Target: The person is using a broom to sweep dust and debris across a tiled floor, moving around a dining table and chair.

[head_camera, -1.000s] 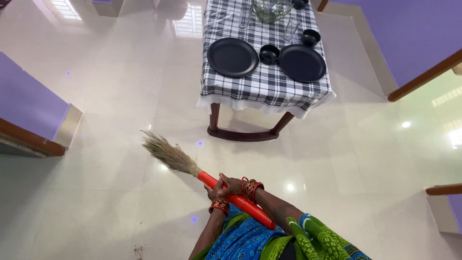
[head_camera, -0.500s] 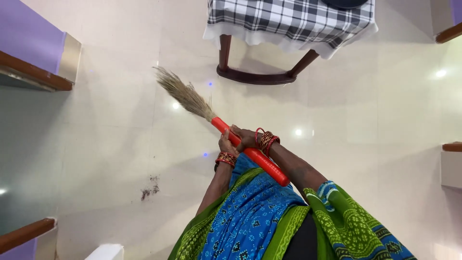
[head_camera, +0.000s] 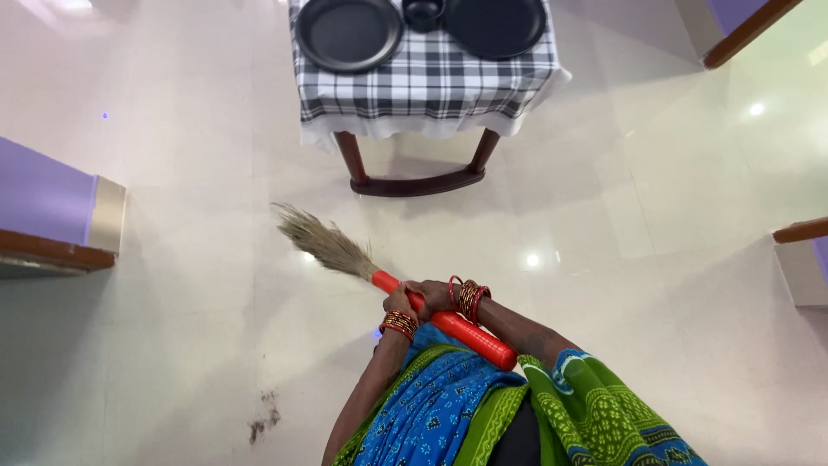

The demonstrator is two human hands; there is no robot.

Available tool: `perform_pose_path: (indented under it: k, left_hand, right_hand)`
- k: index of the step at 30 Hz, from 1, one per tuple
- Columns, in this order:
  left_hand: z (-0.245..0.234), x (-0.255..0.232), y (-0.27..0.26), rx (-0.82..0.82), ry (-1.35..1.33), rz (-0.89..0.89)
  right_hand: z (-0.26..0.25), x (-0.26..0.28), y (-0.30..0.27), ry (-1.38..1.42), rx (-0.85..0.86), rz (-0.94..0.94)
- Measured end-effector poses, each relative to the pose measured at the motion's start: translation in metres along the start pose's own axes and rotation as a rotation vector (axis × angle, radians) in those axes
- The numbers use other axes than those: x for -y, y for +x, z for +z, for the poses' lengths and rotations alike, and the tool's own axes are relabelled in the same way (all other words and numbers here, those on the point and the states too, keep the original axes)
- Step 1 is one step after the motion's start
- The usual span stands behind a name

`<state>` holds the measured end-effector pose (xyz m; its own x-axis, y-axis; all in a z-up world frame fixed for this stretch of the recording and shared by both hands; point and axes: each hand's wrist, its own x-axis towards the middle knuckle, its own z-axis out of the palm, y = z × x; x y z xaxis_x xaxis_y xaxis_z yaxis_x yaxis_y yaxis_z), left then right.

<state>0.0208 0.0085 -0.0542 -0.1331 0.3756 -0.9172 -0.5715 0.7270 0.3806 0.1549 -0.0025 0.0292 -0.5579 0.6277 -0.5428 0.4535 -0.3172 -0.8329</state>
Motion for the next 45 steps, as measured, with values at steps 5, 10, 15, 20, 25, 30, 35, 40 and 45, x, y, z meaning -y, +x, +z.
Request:
perform_pose_path:
  k: [5, 10, 15, 20, 25, 30, 35, 40, 45]
  left_hand:
    - [0.018, 0.037, -0.021, -0.051, 0.143, -0.133]
    - [0.016, 0.081, -0.023, 0.020, 0.183, -0.272]
    - [0.012, 0.116, -0.039, 0.113, 0.186, -0.219]
    - [0.022, 0.138, -0.057, -0.025, 0.380, -0.199]
    - [0.040, 0.158, -0.072, 0.006, 0.509, -0.176]
    - [0.060, 0.167, -0.098, 0.058, 0.630, -0.129]
    - [0.079, 0.177, -0.116, 0.101, 0.740, -0.114]
    - [0.100, 0.190, -0.118, 0.223, 0.792, -0.124]
    - [0.114, 0.207, -0.126, 0.359, 0.802, -0.050]
  right_hand:
    - [-0.007, -0.018, -0.055, 0.089, -0.039, 0.031]
    - [0.004, -0.042, -0.101, 0.191, -0.061, 0.097]
    - [0.025, -0.071, -0.131, 0.293, -0.117, 0.092]
    - [0.031, -0.090, -0.161, 0.445, -0.197, 0.036]
    - [0.027, -0.100, -0.189, 0.513, -0.252, 0.082]
    - [0.024, -0.117, -0.210, 0.490, -0.322, 0.054]
    - [0.015, -0.131, -0.227, 0.451, -0.366, 0.068]
    - [0.008, -0.136, -0.251, 0.586, -0.404, -0.005]
    - [0.005, -0.138, -0.273, 0.637, -0.498, 0.026]
